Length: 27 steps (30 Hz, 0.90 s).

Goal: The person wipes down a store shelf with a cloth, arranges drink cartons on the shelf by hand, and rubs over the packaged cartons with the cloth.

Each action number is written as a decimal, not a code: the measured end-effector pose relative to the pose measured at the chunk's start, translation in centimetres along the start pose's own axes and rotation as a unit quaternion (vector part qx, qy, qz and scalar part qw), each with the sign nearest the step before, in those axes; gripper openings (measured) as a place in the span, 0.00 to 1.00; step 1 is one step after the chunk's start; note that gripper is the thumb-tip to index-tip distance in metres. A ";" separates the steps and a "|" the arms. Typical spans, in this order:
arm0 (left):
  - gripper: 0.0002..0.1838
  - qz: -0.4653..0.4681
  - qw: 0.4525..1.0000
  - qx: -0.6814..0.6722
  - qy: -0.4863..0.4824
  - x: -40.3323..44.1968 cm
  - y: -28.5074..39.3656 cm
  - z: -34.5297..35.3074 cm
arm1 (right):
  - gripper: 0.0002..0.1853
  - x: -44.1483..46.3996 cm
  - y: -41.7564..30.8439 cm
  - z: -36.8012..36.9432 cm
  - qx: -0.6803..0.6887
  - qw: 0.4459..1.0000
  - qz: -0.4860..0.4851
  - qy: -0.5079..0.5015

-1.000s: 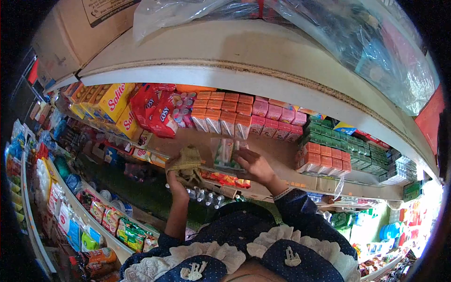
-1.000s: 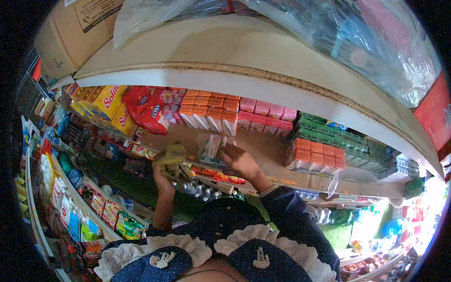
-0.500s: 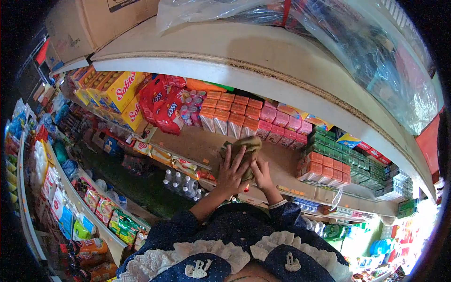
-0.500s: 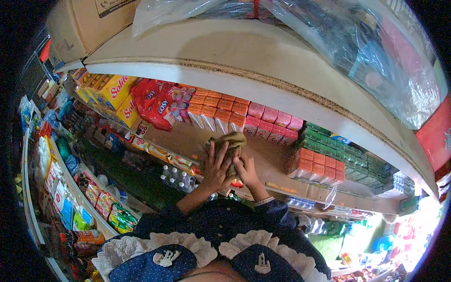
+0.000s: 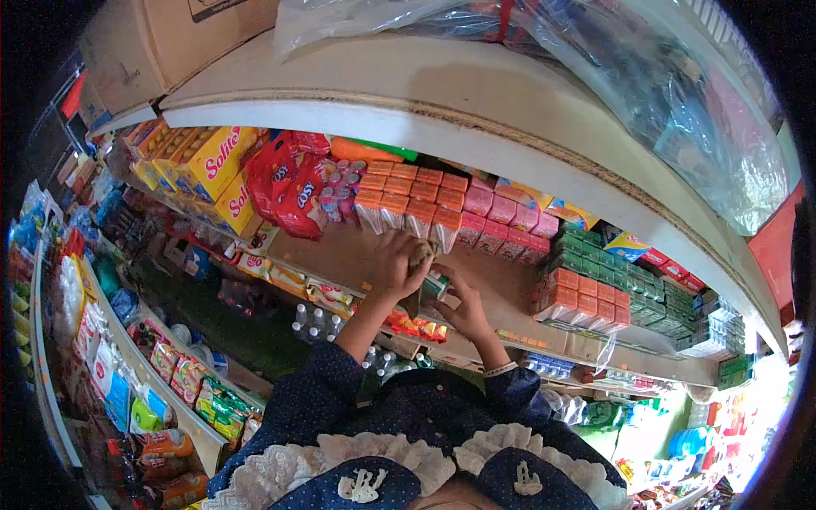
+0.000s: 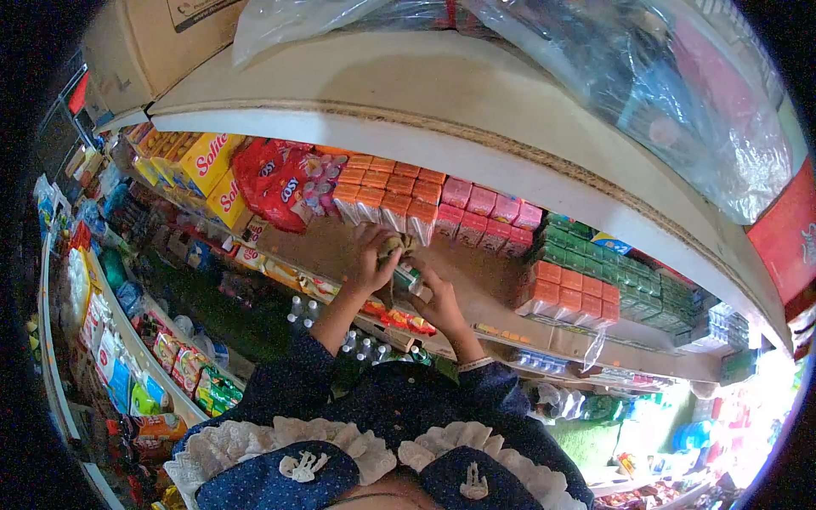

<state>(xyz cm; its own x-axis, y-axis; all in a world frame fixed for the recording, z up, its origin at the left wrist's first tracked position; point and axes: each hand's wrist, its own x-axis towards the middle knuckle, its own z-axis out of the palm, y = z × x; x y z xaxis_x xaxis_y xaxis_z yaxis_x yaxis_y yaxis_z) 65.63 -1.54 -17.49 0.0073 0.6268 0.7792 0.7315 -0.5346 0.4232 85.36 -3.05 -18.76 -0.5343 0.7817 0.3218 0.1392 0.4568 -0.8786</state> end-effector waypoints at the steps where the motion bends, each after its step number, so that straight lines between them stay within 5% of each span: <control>1: 0.14 0.017 0.998 0.038 0.039 0.2 0.3 -0.2 | 0.37 -0.1 0.2 0.2 0.015 1.000 -0.004 -0.005; 6: 0.13 0.019 1.000 0.002 0.006 -0.1 -1.1 -2.0 | 0.40 -0.5 0.4 1.0 0.018 1.000 -0.009 -0.020; 8: 0.13 0.017 0.996 0.043 0.080 -0.7 -4.3 -2.2 | 0.43 -0.4 -3.0 0.6 -0.102 0.992 -0.070 0.014; 12: 0.13 0.030 0.977 0.166 0.131 1.8 -7.3 -8.2 | 0.46 -2.8 -1.4 -0.3 -0.104 0.994 -0.022 0.027; 17: 0.13 -0.059 0.976 0.137 0.161 3.9 -11.2 -11.4 | 0.35 -3.9 -0.4 -0.9 -0.119 0.991 -0.007 0.064; 21: 0.13 -0.052 0.974 0.162 0.150 3.2 -12.7 -10.9 | 0.21 -3.9 -0.1 -1.0 -0.115 0.990 0.003 0.082; 24: 0.16 0.002 0.945 0.222 0.242 2.9 -11.8 -10.0 | 0.18 -3.9 0.1 -0.8 -0.102 0.992 0.014 0.072; 27: 0.23 -0.182 0.937 0.182 0.236 2.0 -12.6 -9.3 | 0.16 -3.6 0.5 -0.5 -0.100 0.993 0.001 0.067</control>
<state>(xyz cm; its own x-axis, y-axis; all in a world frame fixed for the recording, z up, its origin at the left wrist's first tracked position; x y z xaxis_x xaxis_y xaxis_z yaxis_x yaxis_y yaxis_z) 50.07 1.14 -16.96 -0.5277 0.3629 0.7680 0.8114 -0.0523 0.5822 87.72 -5.39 -20.19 -0.4201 0.8256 0.3767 0.3095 0.5205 -0.7958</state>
